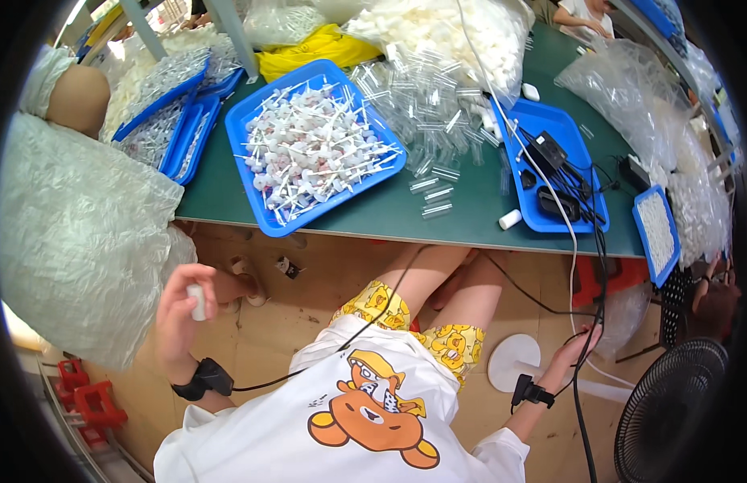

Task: The person assembles small white cylindrical components with wires in a factory setting. They pick up the components, insert wires, and place the finished items into a blue tray. The person also handles a large plastic bag of clear tubes, pouring them onto the table and organizing them.

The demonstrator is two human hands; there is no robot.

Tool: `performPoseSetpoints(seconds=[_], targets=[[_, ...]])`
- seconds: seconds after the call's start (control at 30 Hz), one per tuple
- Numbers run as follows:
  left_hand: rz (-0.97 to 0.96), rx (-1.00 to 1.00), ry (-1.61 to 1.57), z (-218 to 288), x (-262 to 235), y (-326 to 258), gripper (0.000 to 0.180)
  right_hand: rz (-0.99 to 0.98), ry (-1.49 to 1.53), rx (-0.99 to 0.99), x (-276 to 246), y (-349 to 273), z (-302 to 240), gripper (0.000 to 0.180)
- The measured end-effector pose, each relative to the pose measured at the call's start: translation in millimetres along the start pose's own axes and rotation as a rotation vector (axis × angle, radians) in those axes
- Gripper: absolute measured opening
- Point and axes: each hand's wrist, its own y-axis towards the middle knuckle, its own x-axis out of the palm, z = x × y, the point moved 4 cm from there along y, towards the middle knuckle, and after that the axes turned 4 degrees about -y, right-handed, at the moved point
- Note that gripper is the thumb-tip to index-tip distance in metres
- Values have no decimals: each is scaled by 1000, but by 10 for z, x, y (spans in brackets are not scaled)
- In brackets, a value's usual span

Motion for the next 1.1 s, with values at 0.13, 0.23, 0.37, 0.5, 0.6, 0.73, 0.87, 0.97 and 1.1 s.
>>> performPoseSetpoints(seconds=[0.13,0.23,0.37,0.5,0.6,0.73,0.87,0.97,1.1], targets=[[55,125,-80,287,-63,-32,53,99,-8,-46,2,465,-118,25],[227,167,-10,426,-66,-38,56,-56,-45,-30,92,680,-144,25],[137,172,107,368,217,188,56,-566,-427,-1,546,437,-50,26],[-65,55,-109,-46,562,441,61,-960,-476,-86,1134,-538,-284,31],[-127,-61,-193,-233,804,599,61,-1246,-553,-204,1387,-1065,-613,30],[-235,-119,-207,-422,1071,820,53,-1575,-555,-186,1695,-1639,-1399,27],[-323,-110,-97,-534,1332,1020,33,-1648,-339,-296,1981,-2074,-2074,23],[-405,-96,-8,-576,1503,1106,28,-1621,-252,-423,2155,-2248,-2280,22],[-461,-40,113,-683,1387,1076,16,-1562,-157,-234,2360,-2395,-2351,21]])
